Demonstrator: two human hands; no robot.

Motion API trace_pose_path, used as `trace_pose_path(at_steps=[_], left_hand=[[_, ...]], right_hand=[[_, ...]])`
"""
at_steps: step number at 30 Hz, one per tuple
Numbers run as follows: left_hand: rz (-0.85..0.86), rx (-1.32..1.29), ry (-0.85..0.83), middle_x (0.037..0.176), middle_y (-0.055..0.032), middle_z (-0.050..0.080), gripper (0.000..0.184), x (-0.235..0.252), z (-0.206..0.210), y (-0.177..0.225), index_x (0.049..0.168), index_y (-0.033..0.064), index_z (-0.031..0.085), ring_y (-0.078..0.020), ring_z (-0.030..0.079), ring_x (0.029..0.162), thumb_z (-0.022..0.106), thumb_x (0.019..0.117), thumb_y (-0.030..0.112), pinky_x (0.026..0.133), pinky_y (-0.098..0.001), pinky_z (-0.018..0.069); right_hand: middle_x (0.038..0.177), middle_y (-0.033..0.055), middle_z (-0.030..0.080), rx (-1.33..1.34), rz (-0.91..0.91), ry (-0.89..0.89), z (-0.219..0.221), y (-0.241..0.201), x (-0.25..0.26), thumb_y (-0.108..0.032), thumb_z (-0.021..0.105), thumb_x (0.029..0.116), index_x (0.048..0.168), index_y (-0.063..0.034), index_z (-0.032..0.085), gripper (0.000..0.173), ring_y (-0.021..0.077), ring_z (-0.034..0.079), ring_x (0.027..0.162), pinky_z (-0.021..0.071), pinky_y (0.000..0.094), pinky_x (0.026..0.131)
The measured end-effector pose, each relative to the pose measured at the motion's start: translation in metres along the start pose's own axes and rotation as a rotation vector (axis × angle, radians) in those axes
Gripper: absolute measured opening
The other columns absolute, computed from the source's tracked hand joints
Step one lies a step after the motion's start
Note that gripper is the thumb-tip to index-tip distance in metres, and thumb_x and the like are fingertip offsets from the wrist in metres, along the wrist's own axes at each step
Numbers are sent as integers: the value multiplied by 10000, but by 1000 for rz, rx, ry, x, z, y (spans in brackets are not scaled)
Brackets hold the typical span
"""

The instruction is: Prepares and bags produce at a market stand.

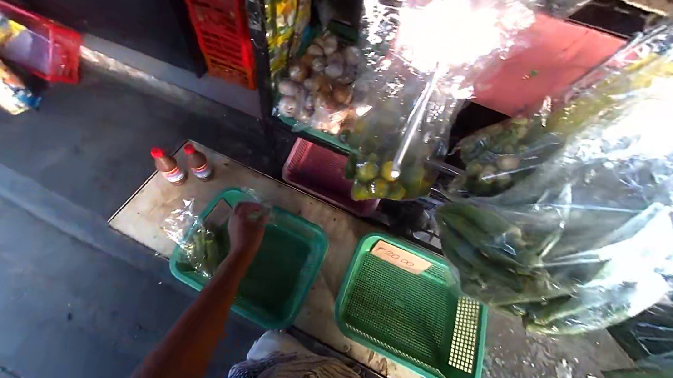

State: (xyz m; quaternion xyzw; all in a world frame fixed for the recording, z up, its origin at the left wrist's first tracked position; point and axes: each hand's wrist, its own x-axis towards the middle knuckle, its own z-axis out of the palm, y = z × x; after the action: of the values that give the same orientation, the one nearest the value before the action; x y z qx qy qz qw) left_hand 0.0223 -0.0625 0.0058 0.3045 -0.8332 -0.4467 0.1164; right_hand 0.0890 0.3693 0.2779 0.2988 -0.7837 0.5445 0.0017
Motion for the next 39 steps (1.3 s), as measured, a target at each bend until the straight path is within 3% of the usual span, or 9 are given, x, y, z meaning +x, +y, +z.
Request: trace_pose_path(at_steps=[5, 12, 16, 19, 23, 25, 28, 33, 39], left_hand=[[318, -342, 50, 987, -118, 677, 219, -52, -46, 67, 1041, -75, 627, -151, 694, 880, 738, 868, 0, 807, -337, 609], [922, -272, 38, 927, -9, 698, 57, -136, -65, 166, 916, 99, 712, -45, 679, 851, 734, 918, 152, 750, -202, 598], [1109, -246, 103, 991, 53, 629, 94, -185, -50, 194, 1063, 199, 660, 2, 612, 923, 696, 976, 207, 835, -139, 519], [1107, -507, 189, 1091, 171, 633, 414, -186, -46, 200, 1261, 320, 546, 42, 622, 892, 774, 916, 291, 759, -120, 525], [997, -514, -330, 1411, 145, 554, 821, -188, -24, 208, 1475, 328, 438, -31, 565, 1248, 775, 796, 644, 1022, -251, 509], [943, -488, -440, 1199, 121, 694, 487, -202, -3, 216, 1263, 203, 661, 28, 634, 1123, 796, 863, 447, 960, -208, 557], [986, -558, -443, 971, 145, 700, 159, -213, 16, 239, 1025, 186, 698, 93, 642, 940, 624, 1015, 326, 826, -127, 554], [961, -837, -565, 1051, 115, 712, 125, -220, 33, 274, 1112, 189, 712, 16, 679, 949, 643, 1008, 199, 831, -188, 592], [915, -954, -451, 1034, 102, 714, 147, -224, 36, 300, 1128, 205, 718, -15, 678, 934, 634, 1007, 198, 851, -223, 585]], right_hand=[[982, 24, 714, -41, -7, -324, 52, 70, 28, -283, 566, 1034, 1094, -62, 702, 265, 42, 680, 894, 588, 220, 802], [1345, 139, 629, 45, 69, -217, 114, 61, 59, -504, 825, 796, 1419, -8, 522, 852, 200, 612, 1232, 541, 411, 1006], [905, 111, 710, 51, -223, -88, 110, 57, 54, -142, 756, 881, 1059, 34, 668, 265, 129, 689, 816, 592, 281, 756], [880, 121, 698, 266, -296, -63, 85, 49, 48, -16, 697, 937, 974, 70, 658, 101, 72, 674, 802, 575, 195, 763], [941, 75, 701, 344, -325, 16, 49, 38, 34, -24, 670, 967, 1012, 57, 636, 99, 22, 674, 892, 577, 183, 839], [958, 68, 708, 297, -377, 82, 32, 38, 26, -62, 667, 981, 1022, 47, 638, 120, 22, 677, 927, 578, 191, 860], [981, 16, 700, 241, -424, 217, 3, 40, 11, -149, 696, 986, 1043, -43, 645, 131, 27, 679, 952, 588, 203, 860], [949, -58, 716, 396, -362, 395, -31, 42, 2, -147, 753, 935, 1016, -149, 703, 95, 37, 700, 887, 613, 215, 812], [978, -15, 717, 374, -217, 295, -26, 37, 22, -206, 788, 899, 1162, -26, 641, 351, 51, 700, 885, 617, 241, 823]])
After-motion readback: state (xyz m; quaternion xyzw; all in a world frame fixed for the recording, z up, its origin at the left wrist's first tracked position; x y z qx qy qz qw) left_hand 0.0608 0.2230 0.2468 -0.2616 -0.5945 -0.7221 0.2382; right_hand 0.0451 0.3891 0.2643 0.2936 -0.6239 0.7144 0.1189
